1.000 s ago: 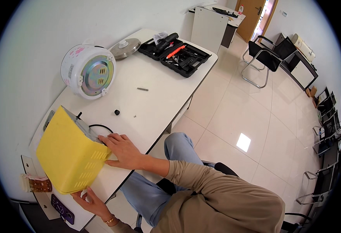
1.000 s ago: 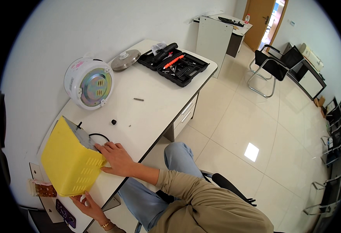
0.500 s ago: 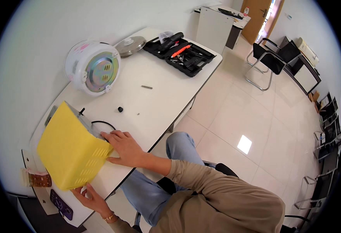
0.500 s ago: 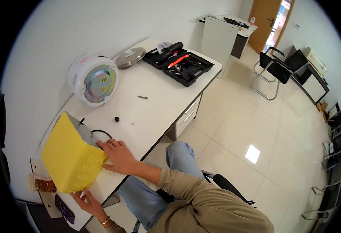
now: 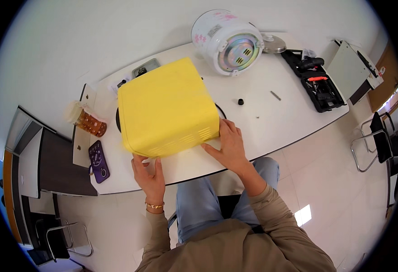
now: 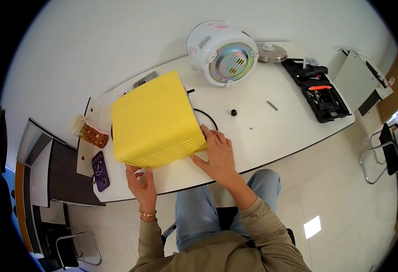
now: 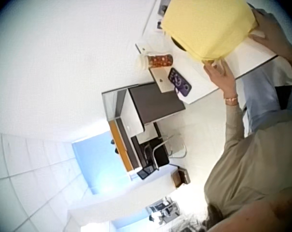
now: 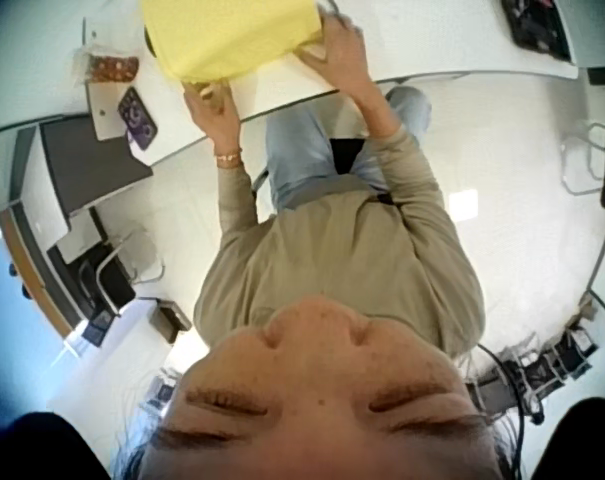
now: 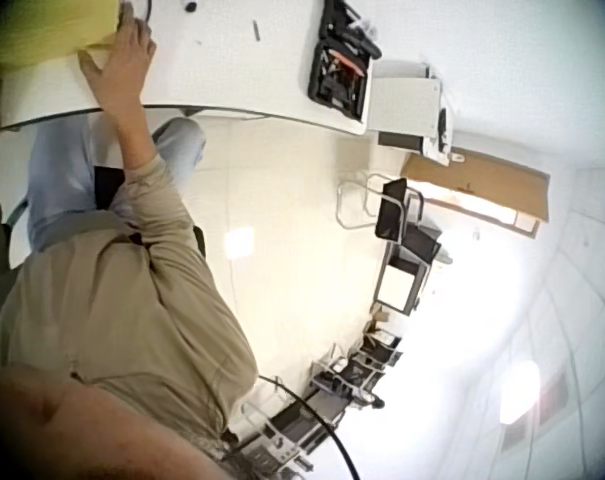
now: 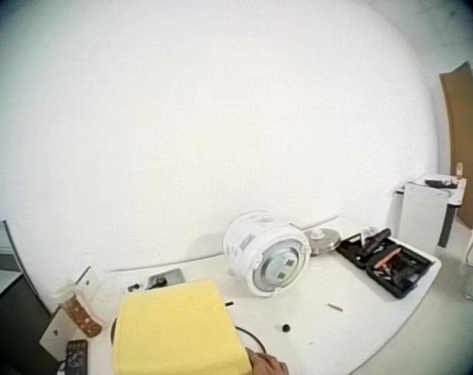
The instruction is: The person assembles a yellow toaster by attaching its side panels and inserting the crumb tray. They then flip the toaster over and attach a circular component to the bottom, securing it with a small black cap.
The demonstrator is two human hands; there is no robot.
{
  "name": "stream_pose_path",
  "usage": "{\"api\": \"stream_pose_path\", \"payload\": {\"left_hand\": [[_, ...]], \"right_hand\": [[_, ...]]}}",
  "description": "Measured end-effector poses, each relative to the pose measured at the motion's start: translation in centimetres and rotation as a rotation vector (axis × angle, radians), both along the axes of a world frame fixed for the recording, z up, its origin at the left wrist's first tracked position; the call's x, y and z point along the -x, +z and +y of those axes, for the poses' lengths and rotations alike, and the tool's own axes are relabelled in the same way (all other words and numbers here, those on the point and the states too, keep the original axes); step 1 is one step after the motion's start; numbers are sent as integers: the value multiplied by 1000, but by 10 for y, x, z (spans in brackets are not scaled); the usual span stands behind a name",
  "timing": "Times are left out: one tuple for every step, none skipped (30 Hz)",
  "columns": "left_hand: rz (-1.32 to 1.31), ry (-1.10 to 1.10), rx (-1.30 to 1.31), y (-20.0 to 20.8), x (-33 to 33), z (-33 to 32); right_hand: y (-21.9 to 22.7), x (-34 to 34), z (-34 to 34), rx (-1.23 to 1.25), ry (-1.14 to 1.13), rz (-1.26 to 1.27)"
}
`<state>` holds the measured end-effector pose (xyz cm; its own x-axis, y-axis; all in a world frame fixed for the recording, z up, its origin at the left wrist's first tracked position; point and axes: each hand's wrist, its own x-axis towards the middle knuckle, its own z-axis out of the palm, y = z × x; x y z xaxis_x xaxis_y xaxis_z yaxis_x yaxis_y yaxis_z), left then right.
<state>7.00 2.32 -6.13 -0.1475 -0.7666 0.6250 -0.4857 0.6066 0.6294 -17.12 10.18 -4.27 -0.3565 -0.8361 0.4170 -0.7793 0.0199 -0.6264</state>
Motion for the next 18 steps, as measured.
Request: {"api": "stream_pose_path", "payload": {"left_hand": [[-6, 7, 13, 1, 1, 0], [-16, 8, 19, 1, 0, 0], [-23, 9, 24, 2, 1, 0], [-29, 11, 28, 2, 2, 1], [-26, 12, 32, 2, 3, 1], [-21, 15, 38, 1, 4, 0], [-17, 18, 44, 0, 4, 0], [-16, 18, 37, 0, 4, 0], [-15, 14, 33, 0, 5, -1], [-14, 8, 30, 1, 5, 0], [-10, 14, 31, 1, 5, 1], [-9, 15, 35, 1, 5, 0], [-8, 14, 39, 2, 4, 0], [-19, 15, 30, 2, 4, 0], [-33, 15, 21, 2, 3, 0], [-48, 14, 13, 3, 2, 0], [-48, 14, 18, 4, 2, 0], [-44, 15, 21, 4, 3, 1]], "right_hand": [[0, 0, 0, -1, 0, 2], [-1, -1, 0, -2, 0, 4], [-1, 0, 0, -3, 0, 9], [-2, 1, 0, -11, -2, 10], [-3, 1, 0, -18, -4, 12], [-3, 2, 0, -23, -5, 14], [-3, 2, -1, -33, -7, 23], [-4, 2, 0, -35, -6, 26], [-5, 3, 0, -33, -10, 27], [-6, 3, 0, -30, -16, 29], [-7, 3, 0, -24, -14, 31], [-7, 2, -1, -14, -17, 30], [-7, 1, -1, -5, -22, 28], [-7, 1, -1, -3, -21, 24], [-6, 0, -1, -1, -21, 17], [-5, 0, -1, 1, -22, 9], [-4, -1, -1, 1, -18, 1], [-2, -1, -1, -2, -13, -3]]}}
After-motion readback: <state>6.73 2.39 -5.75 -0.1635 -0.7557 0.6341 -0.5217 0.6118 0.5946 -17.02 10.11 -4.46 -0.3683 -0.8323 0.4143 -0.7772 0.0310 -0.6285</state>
